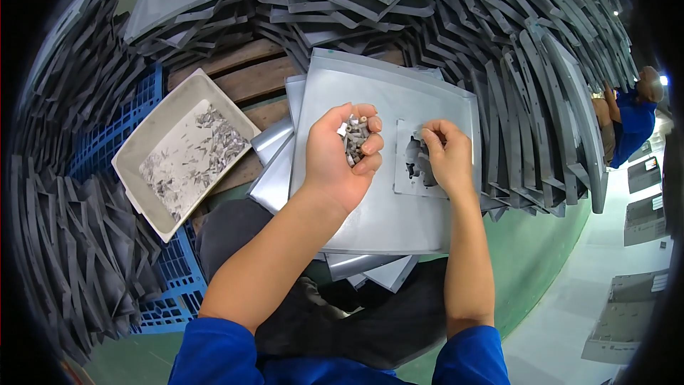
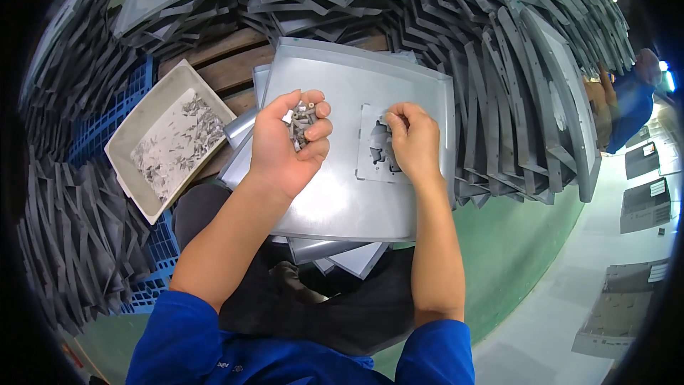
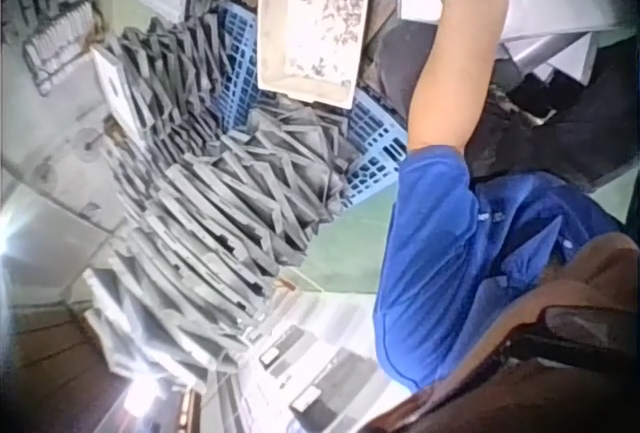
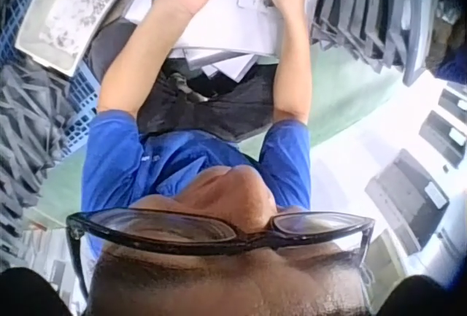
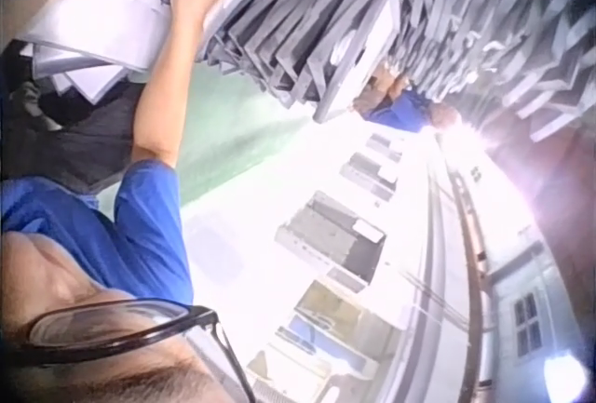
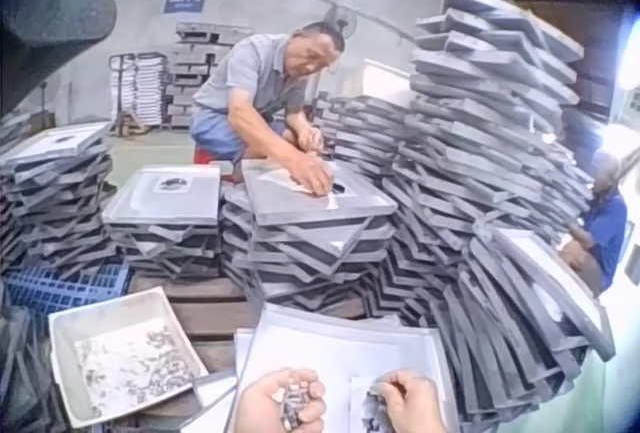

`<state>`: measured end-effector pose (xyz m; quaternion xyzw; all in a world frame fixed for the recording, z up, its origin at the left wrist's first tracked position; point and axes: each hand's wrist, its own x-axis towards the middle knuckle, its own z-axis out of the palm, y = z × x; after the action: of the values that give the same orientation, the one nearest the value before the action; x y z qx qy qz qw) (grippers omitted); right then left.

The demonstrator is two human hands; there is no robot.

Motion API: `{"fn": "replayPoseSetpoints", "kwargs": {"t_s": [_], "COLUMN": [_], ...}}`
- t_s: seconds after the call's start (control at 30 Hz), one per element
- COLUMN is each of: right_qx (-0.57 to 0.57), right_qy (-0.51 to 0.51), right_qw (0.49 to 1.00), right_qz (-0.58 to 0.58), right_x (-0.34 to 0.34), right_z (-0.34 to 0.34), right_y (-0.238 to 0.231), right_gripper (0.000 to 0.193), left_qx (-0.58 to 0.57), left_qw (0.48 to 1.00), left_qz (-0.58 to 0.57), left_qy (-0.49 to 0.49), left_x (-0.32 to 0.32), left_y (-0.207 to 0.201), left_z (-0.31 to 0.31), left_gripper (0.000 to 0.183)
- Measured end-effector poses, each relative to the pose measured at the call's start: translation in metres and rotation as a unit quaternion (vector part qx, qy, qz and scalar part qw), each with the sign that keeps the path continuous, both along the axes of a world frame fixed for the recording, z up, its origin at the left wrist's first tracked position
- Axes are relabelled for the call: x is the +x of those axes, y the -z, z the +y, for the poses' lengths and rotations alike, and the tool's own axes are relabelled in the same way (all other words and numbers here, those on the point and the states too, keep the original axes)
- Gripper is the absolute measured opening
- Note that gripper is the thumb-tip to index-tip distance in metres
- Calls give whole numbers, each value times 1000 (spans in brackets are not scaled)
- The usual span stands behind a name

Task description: The person sorts small metal clips by hand, taking them from a plastic bin and placing them onto metal sheets on a pallet.

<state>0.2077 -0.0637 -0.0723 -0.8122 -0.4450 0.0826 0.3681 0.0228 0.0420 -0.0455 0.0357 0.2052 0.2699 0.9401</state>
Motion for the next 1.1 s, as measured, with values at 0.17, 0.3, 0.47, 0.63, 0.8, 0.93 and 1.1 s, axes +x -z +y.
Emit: {"fn": "replayPoseSetpoints", "kwargs": {"t_s": [0.17, 0.3, 0.47, 0.63, 0.8, 0.93, 1.1], "right_qx": [5, 3, -4, -10, -22, -7, 105], "right_qy": [0, 22, 6, -13, -6, -14, 12], "right_qw": [1000, 999, 998, 994, 991, 998, 994], "right_qz": [-26, -29, -65, -110, -132, -65, 8], "right_x": [-3, -3, 1, -6, -5, -4, -14], "right_z": [2, 4, 1, 4, 6, 1, -5], "right_y": [2, 2, 5, 0, -1, -6, -38], "right_gripper": [7, 6, 6, 6, 7, 13, 15], "left_qx": [5, 9, 12, 14, -29, -88, -78], "left_qw": [1000, 1000, 1000, 1000, 999, 995, 994], "left_qz": [7, 16, 15, 23, 6, -36, -73], "left_qy": [-3, -4, -3, 1, 17, -23, -19], "left_x": [-1, 0, 1, 1, 7, 13, 13], "left_y": [-3, -4, -3, -4, 6, -3, -4], "left_z": [-1, -3, -5, -8, -11, -16, -18], "left_gripper": [18, 18, 18, 19, 24, 35, 38]}}
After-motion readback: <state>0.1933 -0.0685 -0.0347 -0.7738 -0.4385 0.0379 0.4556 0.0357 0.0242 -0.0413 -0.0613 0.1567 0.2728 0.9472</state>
